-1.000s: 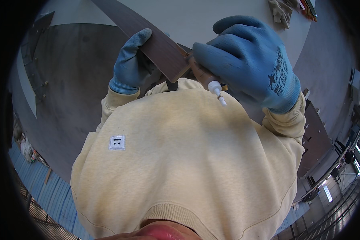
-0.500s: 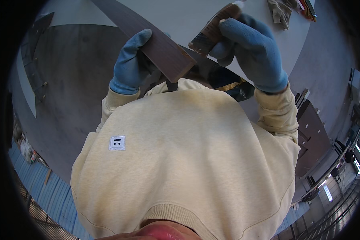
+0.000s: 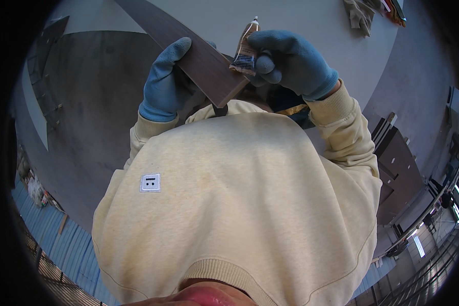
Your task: The person applies adhesive edge banding to the edges of wooden planks using a small white plastic tool. They smooth the banding along the edges, handle a bag of small round objects, and use a small reddish-brown tool on the wood surface.
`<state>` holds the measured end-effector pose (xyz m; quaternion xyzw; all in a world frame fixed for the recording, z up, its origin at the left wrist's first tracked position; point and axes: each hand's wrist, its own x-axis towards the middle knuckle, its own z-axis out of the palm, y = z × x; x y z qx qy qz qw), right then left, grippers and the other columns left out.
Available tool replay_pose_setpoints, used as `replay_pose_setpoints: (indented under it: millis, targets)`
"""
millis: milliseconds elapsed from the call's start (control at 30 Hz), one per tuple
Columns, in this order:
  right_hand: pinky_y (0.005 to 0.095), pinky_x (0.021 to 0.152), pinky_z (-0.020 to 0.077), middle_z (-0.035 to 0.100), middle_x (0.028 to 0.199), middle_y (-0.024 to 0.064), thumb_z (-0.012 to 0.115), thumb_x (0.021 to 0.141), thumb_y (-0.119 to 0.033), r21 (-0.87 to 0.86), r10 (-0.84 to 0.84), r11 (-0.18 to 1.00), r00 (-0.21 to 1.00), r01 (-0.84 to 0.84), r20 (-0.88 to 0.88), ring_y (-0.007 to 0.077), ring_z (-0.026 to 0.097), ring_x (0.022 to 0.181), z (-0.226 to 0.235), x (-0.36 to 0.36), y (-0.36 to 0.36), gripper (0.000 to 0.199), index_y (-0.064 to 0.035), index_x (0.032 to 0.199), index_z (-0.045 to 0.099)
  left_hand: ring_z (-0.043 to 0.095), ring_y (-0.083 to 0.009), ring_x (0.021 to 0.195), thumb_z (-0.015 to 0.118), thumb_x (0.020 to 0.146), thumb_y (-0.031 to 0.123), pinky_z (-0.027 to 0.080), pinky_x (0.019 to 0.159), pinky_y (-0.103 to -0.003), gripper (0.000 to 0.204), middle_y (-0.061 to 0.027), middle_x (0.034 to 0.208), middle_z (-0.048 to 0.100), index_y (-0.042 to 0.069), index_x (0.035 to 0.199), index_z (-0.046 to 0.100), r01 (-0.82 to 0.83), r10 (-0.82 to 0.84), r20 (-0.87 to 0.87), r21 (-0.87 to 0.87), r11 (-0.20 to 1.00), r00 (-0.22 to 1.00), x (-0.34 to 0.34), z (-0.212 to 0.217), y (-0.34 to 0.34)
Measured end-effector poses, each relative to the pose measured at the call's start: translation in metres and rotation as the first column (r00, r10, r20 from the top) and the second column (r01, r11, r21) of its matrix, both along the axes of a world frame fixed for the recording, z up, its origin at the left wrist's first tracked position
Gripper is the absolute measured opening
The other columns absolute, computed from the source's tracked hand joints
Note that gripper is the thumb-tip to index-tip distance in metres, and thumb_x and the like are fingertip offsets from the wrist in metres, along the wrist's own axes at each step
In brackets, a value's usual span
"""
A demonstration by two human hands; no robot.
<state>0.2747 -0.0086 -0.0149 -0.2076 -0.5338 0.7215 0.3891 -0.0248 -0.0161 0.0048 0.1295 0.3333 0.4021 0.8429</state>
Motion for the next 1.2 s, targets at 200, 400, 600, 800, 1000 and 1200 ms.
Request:
replay_pose_setpoints:
  millis: [200, 400, 600, 800, 1000, 1200]
  targets:
    - [0.0299, 0.076, 0.058, 0.068, 0.094, 0.0019, 0.051, 0.115, -0.019, -0.065, 0.031, 0.997, 0.993, -0.039, -0.112, 0.0079, 0.058, 0.07, -0.014, -0.002, 0.003, 0.035, -0.0064, 0.144, 0.064, 0.074, -0.0254, 0.115, 0.074, 0.101, 0.031, 0.063, 0.103, -0.041, 0.038, -0.0156, 0.121, 0.076, 0.004, 0.127, 0.069, -0.011, 0.011, 0.019, -0.02, 1.0, 1.0, 0.001, 0.0, 0.0]
    - [0.0261, 0.072, 0.0577, 0.071, 0.09, 0.0039, 0.056, 0.113, -0.023, -0.177, 0.03, 0.984, 0.998, -0.018, 0.061, 0.0088, 0.061, 0.068, 0.004, -0.005, 0.014, 0.029, -0.0034, 0.129, 0.071, 0.074, -0.0256, 0.114, 0.076, 0.1, 0.034, 0.063, 0.102, -0.042, 0.04, -0.0147, 0.118, 0.075, 0.005, 0.127, 0.068, 0.009, -0.009, -0.014, -0.005, 1.0, 1.0, 0.002, 0.001, 0.003]
    - [0.0248, 0.065, 0.0583, 0.076, 0.096, 0.0077, 0.067, 0.107, -0.029, -0.342, -0.039, 0.926, 0.942, 0.16, 0.334, 0.0124, 0.071, 0.073, 0.051, 0.002, 0.018, 0.036, 0.0015, 0.125, 0.072, 0.074, -0.0248, 0.112, 0.076, 0.1, 0.035, 0.063, 0.101, -0.042, 0.04, -0.0124, 0.116, 0.074, 0.007, 0.127, 0.067, 0.027, -0.027, -0.026, -0.007, 1.0, 0.999, 0.002, 0.008, 0.004]
    - [0.0274, 0.062, 0.0609, 0.079, 0.097, 0.0117, 0.069, 0.105, -0.025, -0.013, -0.3, 0.943, 0.866, 0.333, 0.4, 0.0164, 0.075, 0.072, 0.068, 0.004, 0.013, 0.035, 0.0027, 0.126, 0.072, 0.074, -0.0254, 0.112, 0.076, 0.1, 0.032, 0.064, 0.101, -0.042, 0.038, -0.0127, 0.116, 0.075, 0.006, 0.126, 0.069, 0.011, -0.011, -0.005, -0.029, 1.0, 1.0, 0.005, 0.012, 0.008]
    - [0.0279, 0.058, 0.0609, 0.079, 0.09, 0.0131, 0.067, 0.106, -0.024, -0.137, -0.291, 0.933, 0.922, 0.332, 0.254, 0.0161, 0.075, 0.07, 0.066, 0.017, 0.017, 0.032, 0.0034, 0.121, 0.073, 0.074, -0.0251, 0.112, 0.078, 0.098, 0.032, 0.063, 0.101, -0.042, 0.038, -0.0138, 0.117, 0.075, 0.005, 0.125, 0.07, -0.007, 0.007, 0.01, -0.022, 1.0, 1.0, 0.009, 0.017, 0.009]
    - [0.0282, 0.06, 0.0631, 0.079, 0.093, 0.0136, 0.068, 0.105, -0.029, -0.215, -0.226, 0.944, 0.964, 0.252, 0.139, 0.0164, 0.078, 0.074, 0.053, 0.017, 0.016, 0.041, 0.0052, 0.127, 0.069, 0.074, -0.0248, 0.111, 0.079, 0.098, 0.033, 0.064, 0.101, -0.041, 0.04, -0.0137, 0.116, 0.075, 0.005, 0.125, 0.07, -0.014, 0.014, -0.012, -0.01, 1.0, 1.0, 0.016, 0.017, 0.007]
